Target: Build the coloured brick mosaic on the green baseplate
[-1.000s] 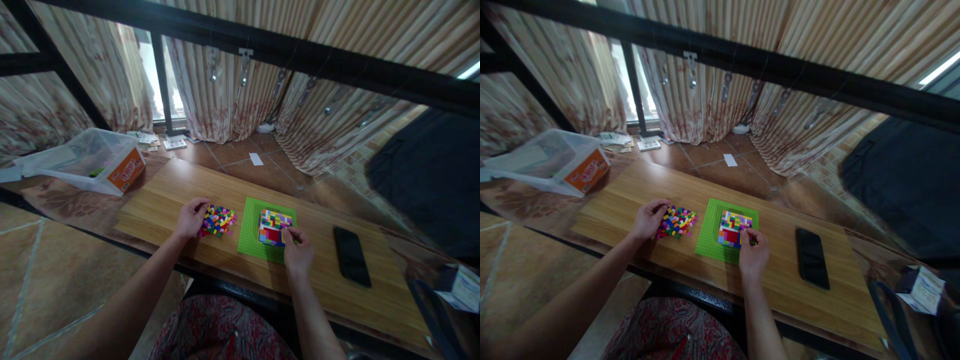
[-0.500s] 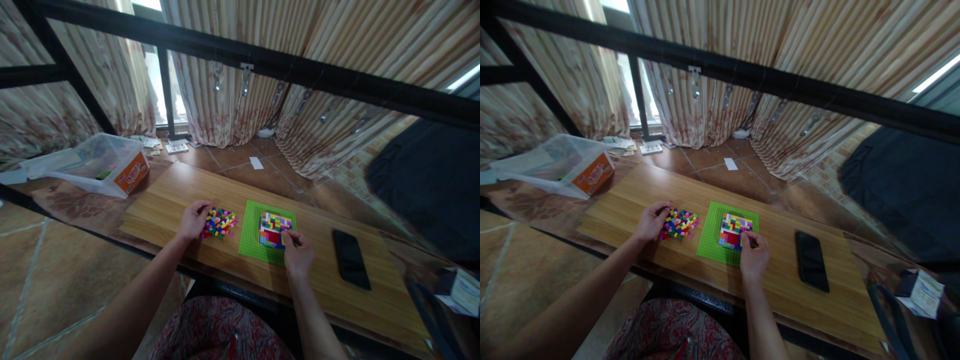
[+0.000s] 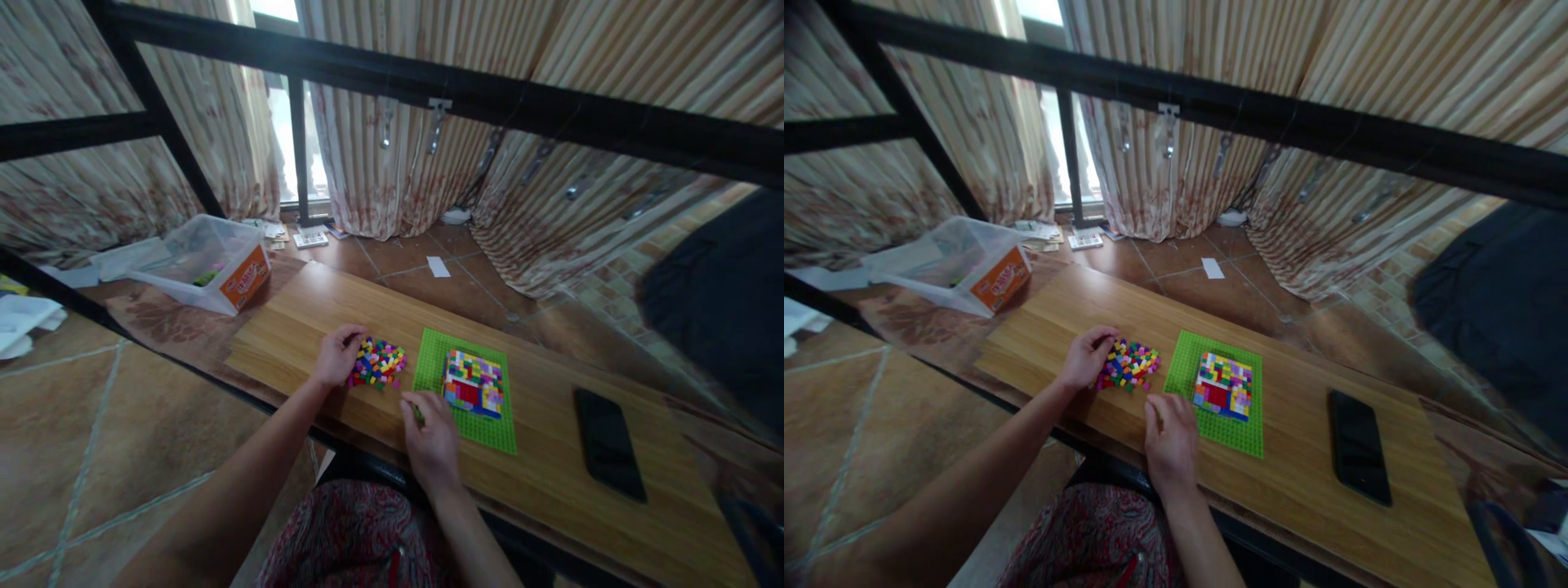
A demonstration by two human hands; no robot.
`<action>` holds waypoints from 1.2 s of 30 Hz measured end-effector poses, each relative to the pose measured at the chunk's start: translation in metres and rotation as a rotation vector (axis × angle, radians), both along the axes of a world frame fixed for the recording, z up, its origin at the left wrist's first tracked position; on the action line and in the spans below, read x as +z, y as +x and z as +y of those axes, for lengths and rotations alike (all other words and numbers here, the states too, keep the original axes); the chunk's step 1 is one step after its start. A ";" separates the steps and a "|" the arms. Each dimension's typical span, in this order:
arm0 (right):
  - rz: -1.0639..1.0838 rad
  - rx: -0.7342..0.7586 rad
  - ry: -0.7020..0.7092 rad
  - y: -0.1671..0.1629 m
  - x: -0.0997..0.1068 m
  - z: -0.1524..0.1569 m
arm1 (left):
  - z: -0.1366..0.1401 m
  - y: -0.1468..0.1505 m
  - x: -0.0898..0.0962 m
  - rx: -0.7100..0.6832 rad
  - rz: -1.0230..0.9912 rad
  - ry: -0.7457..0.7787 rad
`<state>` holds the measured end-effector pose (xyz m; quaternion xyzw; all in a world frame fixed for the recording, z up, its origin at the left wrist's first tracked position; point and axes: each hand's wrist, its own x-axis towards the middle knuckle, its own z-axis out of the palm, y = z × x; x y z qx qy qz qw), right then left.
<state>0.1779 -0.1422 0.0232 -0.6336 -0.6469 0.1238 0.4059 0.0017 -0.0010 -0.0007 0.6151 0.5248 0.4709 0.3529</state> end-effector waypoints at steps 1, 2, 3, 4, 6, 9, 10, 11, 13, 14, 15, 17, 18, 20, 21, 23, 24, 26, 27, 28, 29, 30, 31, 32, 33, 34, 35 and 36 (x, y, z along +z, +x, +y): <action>-0.017 0.030 -0.011 -0.008 -0.003 0.003 | 0.000 0.000 0.000 0.002 -0.003 -0.004; -0.039 0.047 -0.017 -0.015 -0.006 0.006 | -0.001 0.000 0.001 0.003 -0.007 -0.008; -0.063 0.056 -0.018 -0.020 -0.009 0.009 | -0.001 0.000 0.002 0.002 -0.007 -0.012; -0.092 0.061 -0.017 -0.024 -0.011 0.013 | -0.001 0.000 0.003 0.001 -0.006 -0.013; -0.157 0.059 -0.015 -0.030 -0.014 0.020 | -0.002 0.000 0.004 -0.001 0.000 -0.011; -0.245 0.046 -0.024 -0.036 -0.015 0.028 | -0.002 0.000 0.005 -0.001 -0.002 -0.005; -0.265 0.039 -0.031 -0.038 -0.014 0.029 | -0.002 0.000 0.004 -0.002 -0.006 -0.004; -0.279 0.035 -0.039 -0.039 -0.013 0.031 | -0.002 0.000 0.004 -0.002 -0.010 -0.003; -0.291 0.034 -0.056 -0.042 -0.011 0.032 | -0.002 0.000 0.003 0.000 -0.009 0.001; -0.291 0.039 -0.064 -0.043 -0.010 0.032 | -0.001 0.000 0.002 0.001 -0.006 0.005; -0.285 0.048 -0.071 -0.043 -0.010 0.031 | -0.001 0.000 0.002 0.002 -0.002 0.007; -0.247 0.076 -0.074 -0.043 -0.009 0.028 | -0.001 0.000 0.001 0.003 0.002 0.009; -0.217 0.090 -0.069 -0.042 -0.008 0.026 | -0.001 -0.001 0.001 0.002 0.002 0.010; -0.146 0.106 -0.058 -0.038 -0.008 0.020 | 0.000 -0.001 0.000 0.005 -0.002 0.014; -0.112 0.106 -0.055 -0.036 -0.007 0.017 | 0.000 -0.001 0.000 0.005 -0.004 0.017; -0.051 0.084 -0.057 -0.028 -0.005 0.010 | 0.000 -0.001 0.000 0.002 -0.010 0.018; -0.022 0.067 -0.063 -0.024 -0.004 0.007 | 0.000 0.000 0.000 -0.002 -0.015 0.015; 0.033 0.035 -0.079 -0.013 0.000 0.000 | -0.001 0.000 0.001 -0.008 -0.025 0.007; 0.059 0.021 -0.086 -0.007 0.002 -0.003 | -0.001 0.000 0.002 -0.007 -0.030 0.005; 0.083 0.010 -0.093 0.000 0.003 -0.007 | -0.001 0.000 0.002 -0.003 -0.034 0.005; 0.104 -0.001 -0.098 0.007 0.005 -0.010 | -0.001 0.000 0.002 0.000 -0.035 0.005; 0.122 -0.017 -0.099 0.015 0.006 -0.013 | -0.001 0.000 0.002 0.002 -0.035 0.005; 0.136 -0.037 -0.099 0.022 0.007 -0.016 | -0.001 0.000 0.002 0.000 -0.036 0.005; 0.145 -0.061 -0.096 0.030 0.007 -0.019 | -0.001 0.000 0.002 -0.003 -0.036 0.002; 0.153 -0.090 -0.091 0.038 0.008 -0.022 | -0.001 0.000 0.001 -0.006 -0.036 0.000; 0.157 -0.121 -0.088 0.045 0.009 -0.024 | 0.000 0.000 0.001 -0.008 -0.036 -0.002; 0.159 -0.155 -0.084 0.052 0.010 -0.025 | 0.000 0.000 0.001 -0.008 -0.036 -0.004; 0.157 -0.190 -0.079 0.059 0.011 -0.025 | 0.000 0.000 0.001 -0.005 -0.035 -0.004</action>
